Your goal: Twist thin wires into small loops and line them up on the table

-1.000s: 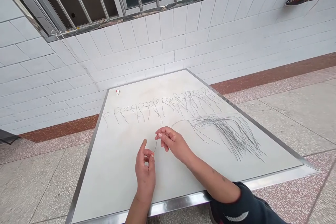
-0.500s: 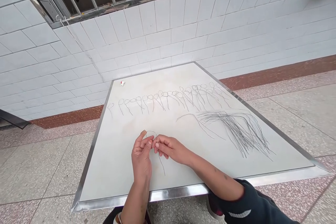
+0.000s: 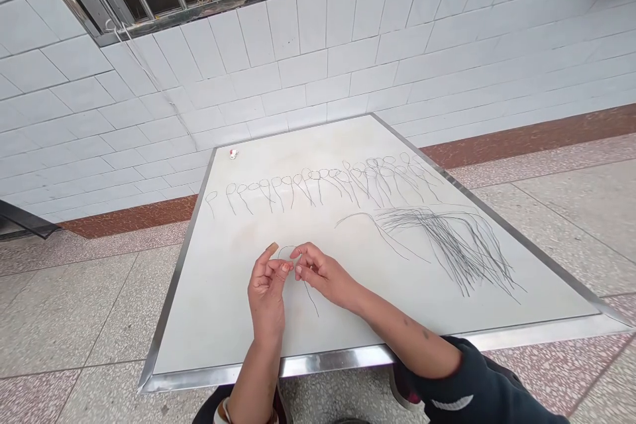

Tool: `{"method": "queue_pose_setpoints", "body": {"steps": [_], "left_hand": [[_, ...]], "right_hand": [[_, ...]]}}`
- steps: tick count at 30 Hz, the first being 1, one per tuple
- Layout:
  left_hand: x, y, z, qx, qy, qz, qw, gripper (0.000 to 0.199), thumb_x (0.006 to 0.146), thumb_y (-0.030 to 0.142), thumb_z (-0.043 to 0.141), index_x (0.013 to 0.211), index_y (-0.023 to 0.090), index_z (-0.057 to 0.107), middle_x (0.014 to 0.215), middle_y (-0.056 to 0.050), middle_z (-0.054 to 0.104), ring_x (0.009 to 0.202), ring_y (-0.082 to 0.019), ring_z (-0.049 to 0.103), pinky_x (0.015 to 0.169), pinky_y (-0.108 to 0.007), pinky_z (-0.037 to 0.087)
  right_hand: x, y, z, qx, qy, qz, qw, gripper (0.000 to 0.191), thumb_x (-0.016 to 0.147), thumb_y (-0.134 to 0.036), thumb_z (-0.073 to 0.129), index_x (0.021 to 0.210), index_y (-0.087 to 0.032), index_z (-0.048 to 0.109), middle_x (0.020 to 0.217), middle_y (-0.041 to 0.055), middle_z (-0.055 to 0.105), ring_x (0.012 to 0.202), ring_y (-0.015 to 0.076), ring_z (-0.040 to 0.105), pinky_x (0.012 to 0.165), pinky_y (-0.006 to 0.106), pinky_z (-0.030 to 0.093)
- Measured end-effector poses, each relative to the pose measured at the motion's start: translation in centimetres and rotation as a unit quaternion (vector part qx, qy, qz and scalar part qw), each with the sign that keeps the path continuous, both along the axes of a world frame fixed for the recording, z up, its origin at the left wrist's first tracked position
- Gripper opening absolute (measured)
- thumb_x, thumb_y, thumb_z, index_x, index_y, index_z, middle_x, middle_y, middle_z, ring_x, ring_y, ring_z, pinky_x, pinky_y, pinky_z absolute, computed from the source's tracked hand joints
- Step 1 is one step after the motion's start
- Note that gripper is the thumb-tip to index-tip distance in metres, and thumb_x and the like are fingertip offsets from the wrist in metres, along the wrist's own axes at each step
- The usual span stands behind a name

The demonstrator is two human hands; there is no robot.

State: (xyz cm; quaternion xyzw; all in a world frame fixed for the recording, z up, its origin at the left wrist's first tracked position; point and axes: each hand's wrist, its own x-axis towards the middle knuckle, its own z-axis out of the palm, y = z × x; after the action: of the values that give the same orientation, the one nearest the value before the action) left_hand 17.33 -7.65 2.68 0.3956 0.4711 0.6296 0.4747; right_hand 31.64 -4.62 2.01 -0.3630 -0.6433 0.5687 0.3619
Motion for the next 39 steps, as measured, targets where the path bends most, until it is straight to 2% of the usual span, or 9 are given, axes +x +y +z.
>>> {"method": "queue_pose_setpoints", "body": {"steps": [7, 10, 13, 21, 26, 31, 34, 39], "left_hand": [[-0.03, -0.11, 0.25, 0.011, 0.047, -0.008, 0.999, 0.039, 0.084, 0.030, 0.061, 0.122, 0.025, 0.055, 0.079, 0.002, 0.059, 0.084, -0.014, 0.058, 0.090, -0.033, 0.043], [-0.02, -0.22, 0.48, 0.010, 0.058, -0.005, 0.998, 0.040, 0.084, 0.030, 0.061, 0.123, 0.025, 0.054, 0.080, 0.001, 0.059, 0.087, -0.015, 0.057, 0.091, -0.033, 0.042], [0.02, -0.32, 0.67, 0.008, 0.059, 0.000, 0.998, 0.042, 0.083, 0.031, 0.062, 0.123, 0.025, 0.054, 0.081, 0.000, 0.059, 0.088, -0.016, 0.057, 0.091, -0.033, 0.042], [0.17, -0.20, 0.54, 0.004, 0.045, -0.020, 0.999, 0.040, 0.083, 0.030, 0.062, 0.122, 0.025, 0.055, 0.079, 0.001, 0.062, 0.082, -0.013, 0.056, 0.080, -0.026, 0.043], [0.33, -0.13, 0.39, -0.025, 0.009, -0.037, 0.999, 0.052, 0.076, 0.024, 0.070, 0.125, 0.027, 0.054, 0.084, 0.001, 0.062, 0.082, -0.011, 0.055, 0.086, -0.027, 0.043], [0.26, 0.00, 0.26, -0.028, -0.008, -0.034, 0.999, 0.050, 0.076, 0.024, 0.070, 0.124, 0.025, 0.056, 0.079, 0.002, 0.059, 0.081, -0.012, 0.056, 0.087, -0.030, 0.043], [0.15, 0.10, 0.22, -0.024, -0.032, -0.042, 0.998, 0.049, 0.077, 0.024, 0.068, 0.124, 0.025, 0.055, 0.078, 0.003, 0.056, 0.079, -0.012, 0.057, 0.089, -0.032, 0.043], [0.13, 0.16, 0.09, -0.032, -0.045, -0.076, 0.996, 0.053, 0.078, 0.026, 0.067, 0.128, 0.027, 0.051, 0.081, 0.001, 0.057, 0.077, -0.013, 0.057, 0.074, -0.027, 0.043]], "right_hand": [[0.10, 0.07, -0.20, -0.016, 0.055, 0.016, 0.998, 0.022, 0.091, -0.037, 0.050, 0.110, -0.026, 0.050, 0.082, -0.0021, 0.048, 0.071, 0.0115, 0.044, 0.065, 0.026, 0.039], [0.19, 0.06, -0.06, -0.023, 0.074, 0.036, 0.996, 0.024, 0.090, -0.038, 0.053, 0.109, -0.025, 0.052, 0.087, 0.0000, 0.050, 0.080, 0.0135, 0.047, 0.070, 0.027, 0.041], [0.22, 0.07, 0.21, -0.022, 0.097, 0.026, 0.995, 0.024, 0.088, -0.039, 0.056, 0.106, -0.024, 0.054, 0.094, 0.0019, 0.053, 0.088, 0.0151, 0.049, 0.075, 0.029, 0.042], [0.13, 0.24, 0.48, -0.048, 0.118, -0.029, 0.992, 0.020, 0.086, -0.041, 0.058, 0.092, -0.022, 0.059, 0.088, 0.0011, 0.059, 0.080, 0.0137, 0.053, 0.071, 0.028, 0.044], [0.09, 0.15, 0.48, -0.057, 0.134, -0.035, 0.989, 0.020, 0.085, -0.040, 0.059, 0.088, -0.021, 0.059, 0.082, -0.0012, 0.056, 0.068, 0.0104, 0.049, 0.069, 0.027, 0.042], [0.30, 0.20, 0.54, -0.058, 0.122, -0.044, 0.990, 0.023, 0.087, -0.043, 0.056, 0.093, -0.021, 0.057, 0.074, -0.0027, 0.051, 0.064, 0.0110, 0.048, 0.068, 0.028, 0.042], [0.51, 0.34, 0.51, -0.053, 0.109, -0.059, 0.991, 0.023, 0.088, -0.043, 0.053, 0.100, -0.023, 0.056, 0.078, -0.0021, 0.051, 0.065, 0.0113, 0.048, 0.070, 0.029, 0.042], [0.44, 0.38, 0.30, -0.044, 0.115, -0.059, 0.991, 0.023, 0.091, -0.042, 0.048, 0.104, -0.024, 0.055, 0.084, -0.0004, 0.050, 0.073, 0.0133, 0.051, 0.075, 0.031, 0.044]]}}
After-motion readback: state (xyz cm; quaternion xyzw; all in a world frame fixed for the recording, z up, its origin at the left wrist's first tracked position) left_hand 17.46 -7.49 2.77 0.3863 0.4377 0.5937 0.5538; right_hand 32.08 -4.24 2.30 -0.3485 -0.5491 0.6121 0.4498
